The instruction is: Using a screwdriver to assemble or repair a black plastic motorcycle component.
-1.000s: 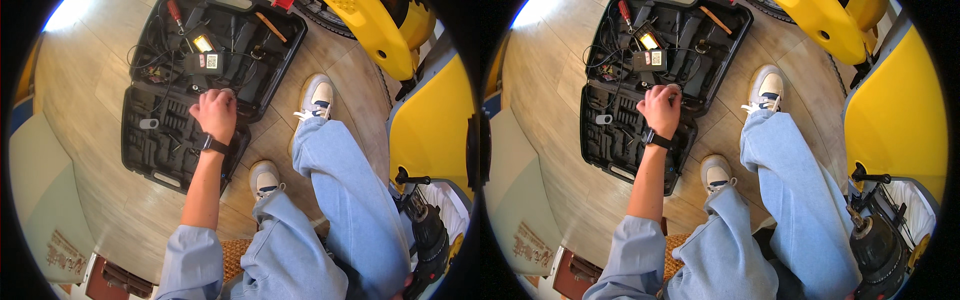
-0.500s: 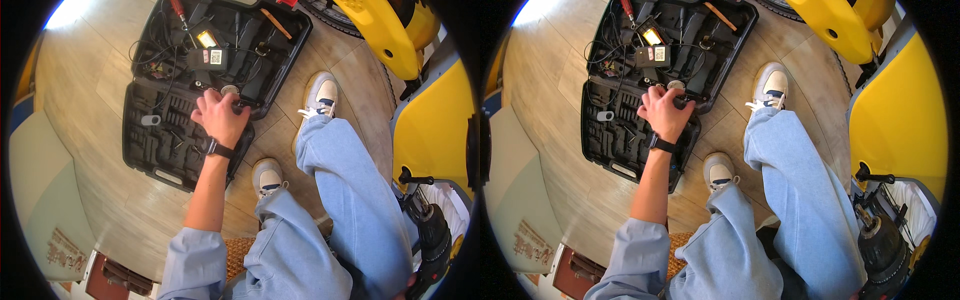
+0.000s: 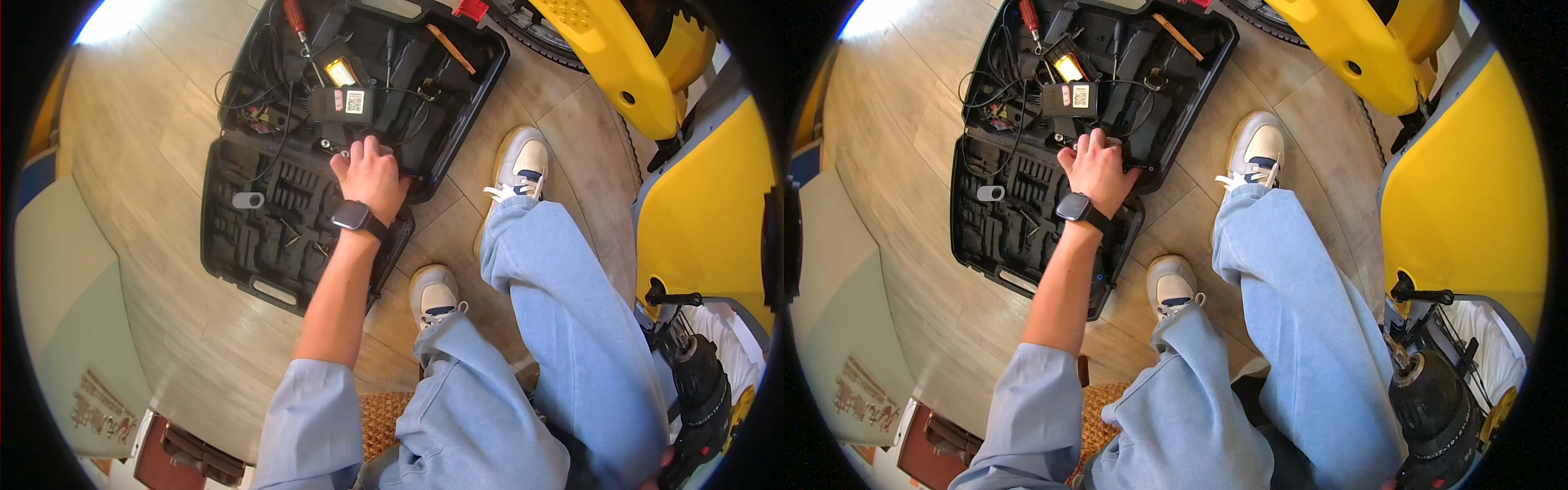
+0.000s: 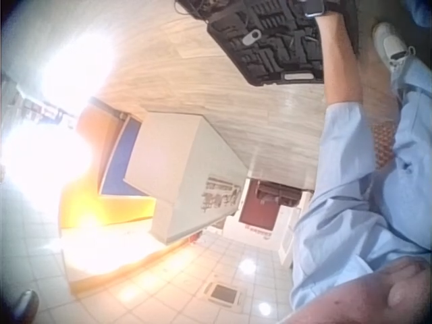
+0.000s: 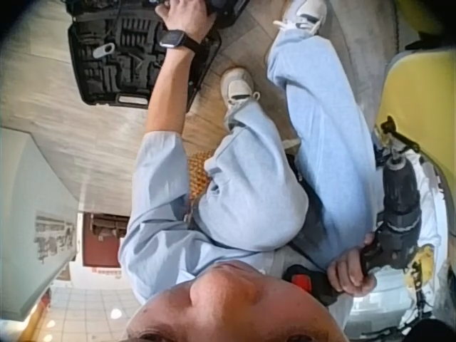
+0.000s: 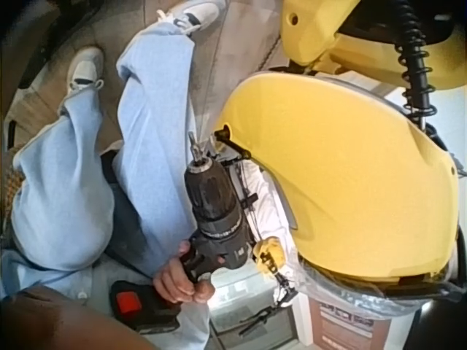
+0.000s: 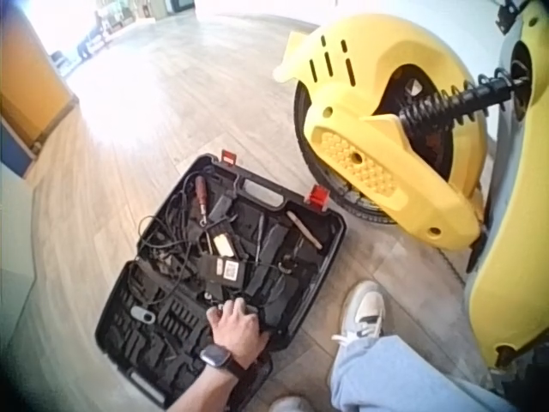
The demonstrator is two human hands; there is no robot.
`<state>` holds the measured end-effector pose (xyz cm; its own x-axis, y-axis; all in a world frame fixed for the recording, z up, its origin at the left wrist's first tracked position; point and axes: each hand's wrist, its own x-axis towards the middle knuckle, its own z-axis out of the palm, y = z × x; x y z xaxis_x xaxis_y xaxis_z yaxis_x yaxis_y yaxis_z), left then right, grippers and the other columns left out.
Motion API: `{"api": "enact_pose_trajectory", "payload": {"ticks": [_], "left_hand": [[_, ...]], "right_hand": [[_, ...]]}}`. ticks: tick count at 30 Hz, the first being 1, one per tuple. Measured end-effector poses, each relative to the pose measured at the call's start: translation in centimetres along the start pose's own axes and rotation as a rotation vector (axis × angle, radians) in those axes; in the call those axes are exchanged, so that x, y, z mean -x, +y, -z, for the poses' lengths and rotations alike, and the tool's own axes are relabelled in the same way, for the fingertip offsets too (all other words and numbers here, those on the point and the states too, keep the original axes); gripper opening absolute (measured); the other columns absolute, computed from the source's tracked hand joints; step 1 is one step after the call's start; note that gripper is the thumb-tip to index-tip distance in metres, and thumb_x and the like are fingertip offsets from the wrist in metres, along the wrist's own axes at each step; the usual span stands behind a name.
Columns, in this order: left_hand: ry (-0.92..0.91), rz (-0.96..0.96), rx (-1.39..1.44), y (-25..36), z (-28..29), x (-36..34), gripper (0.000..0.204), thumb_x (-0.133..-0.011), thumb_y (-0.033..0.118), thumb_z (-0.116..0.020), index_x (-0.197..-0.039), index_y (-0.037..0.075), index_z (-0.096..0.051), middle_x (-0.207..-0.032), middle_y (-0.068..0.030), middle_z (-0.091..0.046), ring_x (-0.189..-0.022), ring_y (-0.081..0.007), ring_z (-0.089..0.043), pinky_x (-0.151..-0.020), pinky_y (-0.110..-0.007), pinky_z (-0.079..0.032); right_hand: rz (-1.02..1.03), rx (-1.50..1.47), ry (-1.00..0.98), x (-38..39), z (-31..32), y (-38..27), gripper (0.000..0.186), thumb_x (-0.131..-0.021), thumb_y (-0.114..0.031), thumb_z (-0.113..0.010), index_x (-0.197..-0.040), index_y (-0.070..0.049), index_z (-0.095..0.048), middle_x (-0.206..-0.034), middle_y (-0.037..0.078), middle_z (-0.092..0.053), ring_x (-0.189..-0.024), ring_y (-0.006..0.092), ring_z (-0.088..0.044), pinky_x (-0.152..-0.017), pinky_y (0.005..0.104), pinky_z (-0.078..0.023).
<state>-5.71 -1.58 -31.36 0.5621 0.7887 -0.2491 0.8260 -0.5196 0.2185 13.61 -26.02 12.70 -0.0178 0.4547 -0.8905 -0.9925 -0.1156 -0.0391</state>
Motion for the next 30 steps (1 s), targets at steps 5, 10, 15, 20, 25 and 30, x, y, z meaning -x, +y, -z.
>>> {"api": "enact_pose_trajectory", "payload": {"ticks": [5, 10, 15, 20, 25, 30], "left_hand": [[-0.028, -0.164, -0.040, -1.0, 0.4, -0.9, 0.029, -0.064, 0.034, -0.072, -0.077, 0.009, -0.073, -0.092, -0.0024, -0.057, -0.095, -0.0197, -0.053, -0.091, -0.045, -0.035], [-0.159, -0.082, -0.150, 0.0, 1.1, -1.1, 0.028, -0.065, 0.031, -0.074, -0.082, 0.009, -0.072, -0.094, -0.0044, -0.059, -0.097, -0.0206, -0.057, -0.087, -0.045, -0.038], [-0.178, -0.047, -0.195, 0.4, 0.4, -1.6, 0.026, -0.067, 0.029, -0.076, -0.083, 0.010, -0.071, -0.096, -0.0054, -0.059, -0.095, -0.0216, -0.060, -0.083, -0.043, -0.039], [-0.159, -0.347, 0.016, -3.4, 0.3, -2.7, 0.021, -0.067, 0.030, -0.073, -0.070, 0.010, -0.068, -0.085, -0.0043, -0.058, -0.086, -0.0208, -0.060, -0.074, -0.037, -0.041], [-0.157, -0.637, 0.025, -3.5, -0.2, -4.2, 0.023, -0.068, 0.031, -0.069, -0.062, 0.009, -0.065, -0.078, -0.0038, -0.057, -0.080, -0.0210, -0.059, -0.073, -0.036, -0.040], [-0.160, -0.435, -0.164, -1.9, 0.2, -2.1, 0.013, -0.070, 0.024, -0.070, -0.068, 0.012, -0.068, -0.085, -0.0039, -0.061, -0.085, -0.0192, -0.061, -0.076, -0.037, -0.040]], "right_hand": [[0.042, -0.041, 0.032, 0.1, 0.0, 0.3, 0.073, -0.088, -0.015, -0.068, -0.146, -0.014, -0.023, -0.073, 0.003, -0.054, -0.053, 0.0132, -0.054, -0.052, 0.0294, -0.046], [0.015, -0.038, 0.016, 0.0, -0.1, 0.1, 0.073, -0.087, -0.015, -0.068, -0.146, -0.014, -0.023, -0.072, 0.003, -0.054, -0.053, 0.0131, -0.054, -0.051, 0.0290, -0.046], [-0.020, -0.003, -0.041, -0.1, 0.1, -0.2, 0.073, -0.087, -0.015, -0.068, -0.146, -0.014, -0.024, -0.073, 0.003, -0.053, -0.054, 0.0130, -0.055, -0.052, 0.0292, -0.046], [0.006, -0.032, -0.012, 0.0, -0.1, 0.3, 0.072, -0.089, -0.016, -0.066, -0.146, -0.014, -0.022, -0.076, 0.003, -0.053, -0.055, 0.0123, -0.054, -0.054, 0.0290, -0.045], [0.014, -0.022, -0.036, 0.0, 0.1, 0.1, 0.071, -0.090, -0.016, -0.065, -0.146, -0.013, -0.021, -0.076, 0.003, -0.052, -0.056, 0.0120, -0.054, -0.054, 0.0289, -0.045], [0.020, -0.036, -0.011, 0.1, -0.3, 0.4, 0.071, -0.090, -0.016, -0.064, -0.146, -0.013, -0.020, -0.077, 0.003, -0.051, -0.056, 0.0118, -0.054, -0.055, 0.0290, -0.044]]}}
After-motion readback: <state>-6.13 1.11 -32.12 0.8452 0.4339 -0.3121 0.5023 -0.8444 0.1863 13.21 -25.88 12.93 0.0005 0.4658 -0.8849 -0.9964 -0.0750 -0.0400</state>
